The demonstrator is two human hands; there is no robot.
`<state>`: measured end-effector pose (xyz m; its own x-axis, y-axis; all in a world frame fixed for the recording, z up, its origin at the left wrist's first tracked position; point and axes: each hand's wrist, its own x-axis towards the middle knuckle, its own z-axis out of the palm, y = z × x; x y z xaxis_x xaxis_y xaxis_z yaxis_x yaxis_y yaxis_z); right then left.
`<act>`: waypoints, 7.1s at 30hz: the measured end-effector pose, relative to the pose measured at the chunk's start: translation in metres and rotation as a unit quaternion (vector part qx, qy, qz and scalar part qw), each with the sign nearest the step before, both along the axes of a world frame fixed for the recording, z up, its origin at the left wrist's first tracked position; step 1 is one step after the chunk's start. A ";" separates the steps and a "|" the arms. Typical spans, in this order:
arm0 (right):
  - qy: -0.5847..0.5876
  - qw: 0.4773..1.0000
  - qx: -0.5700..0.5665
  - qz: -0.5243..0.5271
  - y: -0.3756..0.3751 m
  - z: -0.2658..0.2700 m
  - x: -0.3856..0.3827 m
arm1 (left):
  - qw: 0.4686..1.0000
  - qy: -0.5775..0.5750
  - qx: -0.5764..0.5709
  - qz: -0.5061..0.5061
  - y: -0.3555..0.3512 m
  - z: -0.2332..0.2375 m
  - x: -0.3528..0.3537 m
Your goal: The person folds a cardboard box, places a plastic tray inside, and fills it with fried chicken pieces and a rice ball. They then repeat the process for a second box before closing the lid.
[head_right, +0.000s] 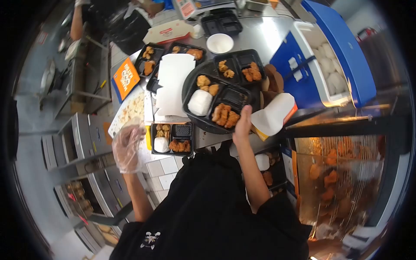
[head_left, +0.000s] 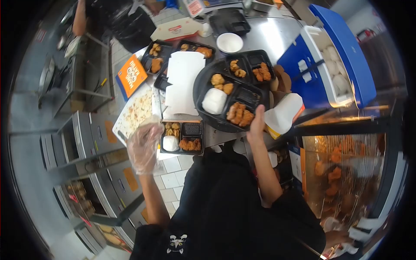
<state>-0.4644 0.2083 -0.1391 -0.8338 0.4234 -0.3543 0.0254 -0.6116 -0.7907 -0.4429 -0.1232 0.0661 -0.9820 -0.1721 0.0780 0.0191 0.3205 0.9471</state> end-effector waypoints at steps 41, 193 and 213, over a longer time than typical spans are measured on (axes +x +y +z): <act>0.064 0.425 0.776 0.461 0.095 0.029 -0.311 | 0.967 -0.100 -0.030 -0.231 0.114 -0.040 -0.010; 0.011 0.907 0.387 0.164 0.143 0.206 -0.128 | 0.919 -0.108 0.016 -0.380 0.100 -0.062 -0.178; 0.207 0.478 0.843 0.137 0.012 0.003 -0.170 | 0.921 -0.196 -0.094 -0.322 0.161 -0.289 -0.304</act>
<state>-0.6349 0.2203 -0.1366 -0.7910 -0.3284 0.5161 -0.4493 0.8845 -0.1258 -0.7469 0.0382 -0.2228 -0.8345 0.4374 -0.3352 -0.0686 0.5212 0.8507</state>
